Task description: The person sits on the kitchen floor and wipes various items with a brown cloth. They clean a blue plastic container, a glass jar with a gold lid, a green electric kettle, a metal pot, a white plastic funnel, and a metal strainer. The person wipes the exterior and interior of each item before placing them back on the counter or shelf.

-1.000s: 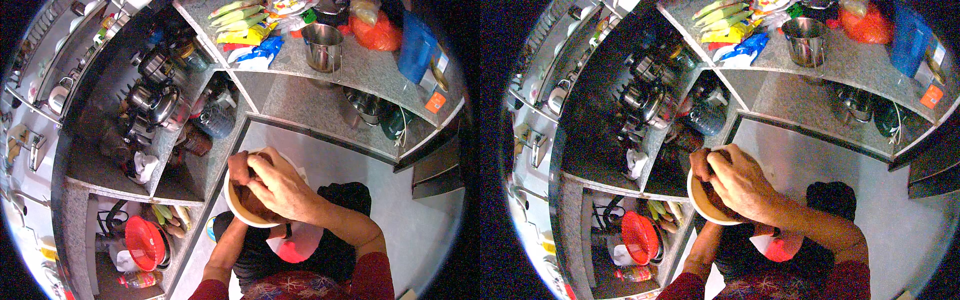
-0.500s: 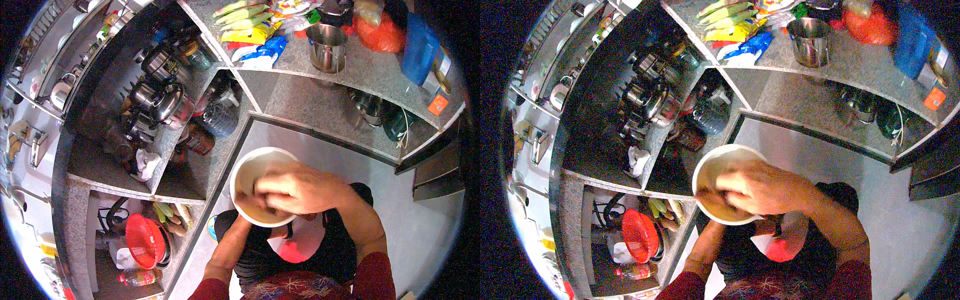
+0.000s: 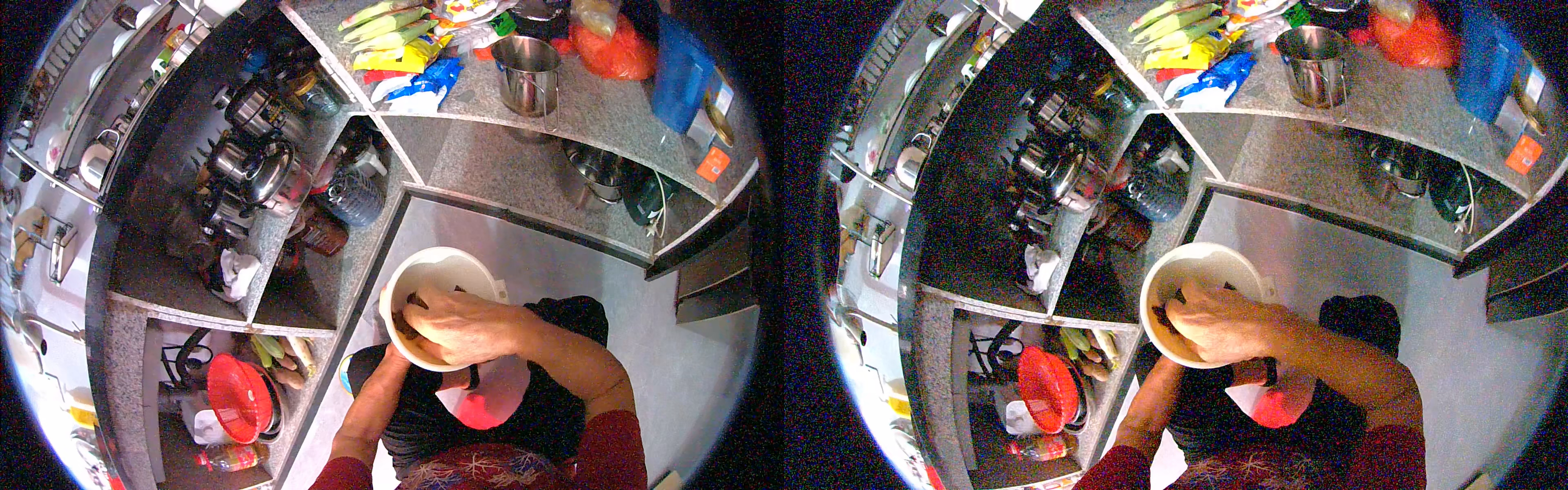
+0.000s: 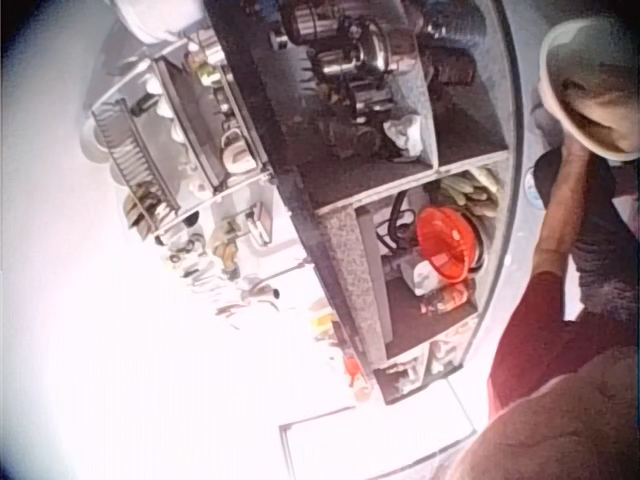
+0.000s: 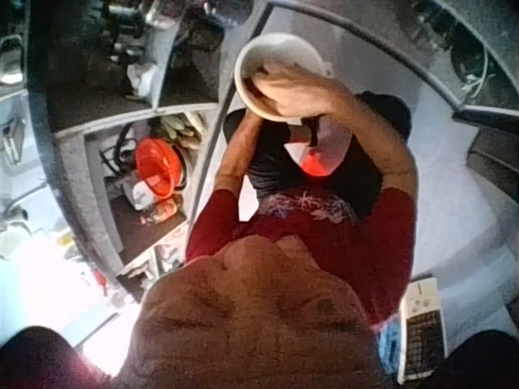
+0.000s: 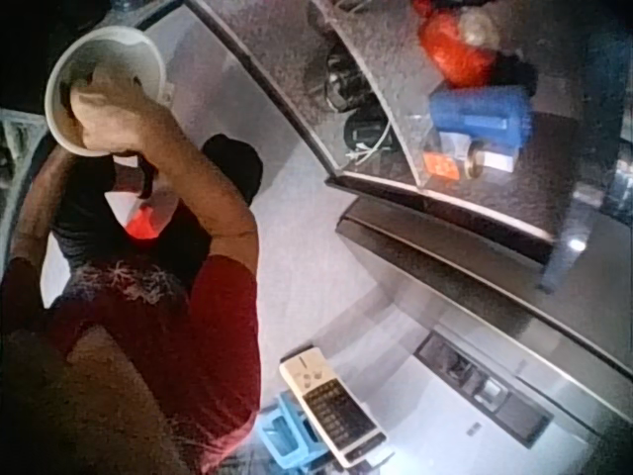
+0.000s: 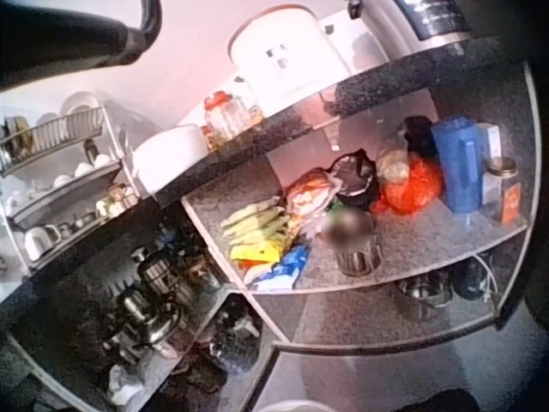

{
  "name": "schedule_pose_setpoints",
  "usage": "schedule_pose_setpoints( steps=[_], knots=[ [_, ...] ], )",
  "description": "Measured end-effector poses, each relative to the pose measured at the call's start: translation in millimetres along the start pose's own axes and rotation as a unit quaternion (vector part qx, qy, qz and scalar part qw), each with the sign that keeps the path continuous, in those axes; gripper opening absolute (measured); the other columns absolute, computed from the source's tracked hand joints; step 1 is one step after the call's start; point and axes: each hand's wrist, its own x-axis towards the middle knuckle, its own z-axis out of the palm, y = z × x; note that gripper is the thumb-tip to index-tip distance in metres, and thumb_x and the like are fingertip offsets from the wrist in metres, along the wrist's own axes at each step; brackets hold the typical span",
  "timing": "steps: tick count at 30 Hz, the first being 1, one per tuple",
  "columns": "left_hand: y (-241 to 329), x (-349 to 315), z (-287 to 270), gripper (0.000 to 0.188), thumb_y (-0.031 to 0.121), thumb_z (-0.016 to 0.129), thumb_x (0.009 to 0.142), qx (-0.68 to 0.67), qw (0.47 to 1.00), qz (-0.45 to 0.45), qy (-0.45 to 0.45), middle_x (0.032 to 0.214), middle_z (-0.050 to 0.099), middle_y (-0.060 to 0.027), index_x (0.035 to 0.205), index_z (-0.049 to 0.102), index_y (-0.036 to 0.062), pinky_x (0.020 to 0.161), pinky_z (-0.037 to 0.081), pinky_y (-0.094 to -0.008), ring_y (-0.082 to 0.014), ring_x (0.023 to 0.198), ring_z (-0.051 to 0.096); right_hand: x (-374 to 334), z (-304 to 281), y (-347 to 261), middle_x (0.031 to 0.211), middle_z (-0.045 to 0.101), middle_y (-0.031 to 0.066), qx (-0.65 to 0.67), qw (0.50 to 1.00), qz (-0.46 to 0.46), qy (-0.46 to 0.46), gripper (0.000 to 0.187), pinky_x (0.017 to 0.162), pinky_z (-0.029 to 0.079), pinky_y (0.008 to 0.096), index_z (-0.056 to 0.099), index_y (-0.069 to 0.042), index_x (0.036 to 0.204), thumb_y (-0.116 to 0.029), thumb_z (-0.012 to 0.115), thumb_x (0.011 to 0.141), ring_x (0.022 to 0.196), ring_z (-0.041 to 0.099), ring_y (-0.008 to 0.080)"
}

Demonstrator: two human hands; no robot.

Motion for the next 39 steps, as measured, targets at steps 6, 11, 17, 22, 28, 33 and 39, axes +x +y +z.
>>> schedule_pose_setpoints(
  steps=[6,11,17,22,28,33,39],
  knots=[
    [2.3,-0.1,16.2,0.032,0.014,0.059,0.083,0.004,1.000,-0.012,-0.022,0.103,0.058,-0.0060,0.111,0.051,0.0027,0.082,0.048,-0.0329,-0.0172,0.094,0.057,-11.3,-53.8,0.2,0.092,0.053,0.0164,0.285,0.947,-0.061,-0.131,0.020,0.070,0.045,0.0340,0.053,-0.004,0.102,-0.010,0.056,0.083,0.080,0.057,0.0280],
    [0.5,8.8,39.6,0.032,0.014,0.059,0.082,0.035,0.999,0.014,-0.034,0.103,0.059,-0.0059,0.111,0.052,0.0025,0.081,0.049,-0.0324,-0.0169,0.094,0.057,-4.2,-37.5,-17.8,0.105,0.055,0.0110,0.145,0.935,-0.150,0.287,0.023,0.077,0.045,0.0339,0.056,-0.004,0.103,-0.008,0.058,0.080,0.090,0.055,0.0208],
    [2.8,-5.2,20.8,0.032,0.014,0.060,0.082,0.097,0.992,0.075,0.024,0.103,0.059,-0.0059,0.110,0.052,0.0024,0.080,0.049,-0.0319,-0.0165,0.093,0.057,7.5,-28.3,-12.2,0.095,0.048,0.0063,-0.126,0.941,-0.156,0.271,0.016,0.074,0.034,0.0408,0.059,-0.015,0.088,-0.027,0.060,0.077,0.093,0.048,0.0258],
    [10.5,1.4,46.8,0.032,0.014,0.060,0.081,0.137,0.989,0.050,-0.035,0.102,0.059,-0.0058,0.110,0.052,0.0022,0.080,0.049,-0.0315,-0.0162,0.093,0.058,14.4,-27.0,12.5,0.091,0.048,0.0063,-0.185,0.934,-0.063,0.300,0.033,0.068,0.036,0.0395,0.056,-0.015,0.096,-0.037,0.065,0.075,0.086,0.049,0.0247],
    [30.7,7.5,64.1,0.032,0.013,0.061,0.081,0.259,0.961,0.083,-0.050,0.102,0.059,-0.0057,0.109,0.053,0.0021,0.079,0.050,-0.0309,-0.0158,0.092,0.058,1.7,-25.1,40.4,0.095,0.051,0.0198,-0.153,0.952,0.095,0.248,0.036,0.064,0.050,0.0468,0.049,-0.005,0.101,-0.016,0.067,0.071,0.080,0.059,0.0387],
    [44.2,11.8,40.7,0.039,0.012,0.070,0.070,0.526,0.828,0.189,-0.038,0.093,0.061,-0.0115,0.103,0.055,-0.0018,0.078,0.049,-0.0309,-0.0209,0.089,0.060,-20.5,-23.9,49.9,0.104,0.054,0.0219,-0.060,0.970,0.110,0.206,0.038,0.072,0.048,0.0492,0.051,-0.003,0.102,-0.015,0.067,0.070,0.085,0.057,0.0435],
    [39.5,9.2,34.7,0.092,0.030,0.080,0.058,0.525,0.801,0.203,-0.203,0.119,0.049,-0.0177,0.130,0.032,0.0007,0.094,0.039,-0.0387,-0.0300,0.110,0.050,-18.0,-28.7,51.5,0.088,0.056,0.0152,-0.105,0.956,0.118,0.247,0.022,0.069,0.046,0.0464,0.057,-0.008,0.090,-0.019,0.064,0.071,0.081,0.057,0.0382]
  ],
)
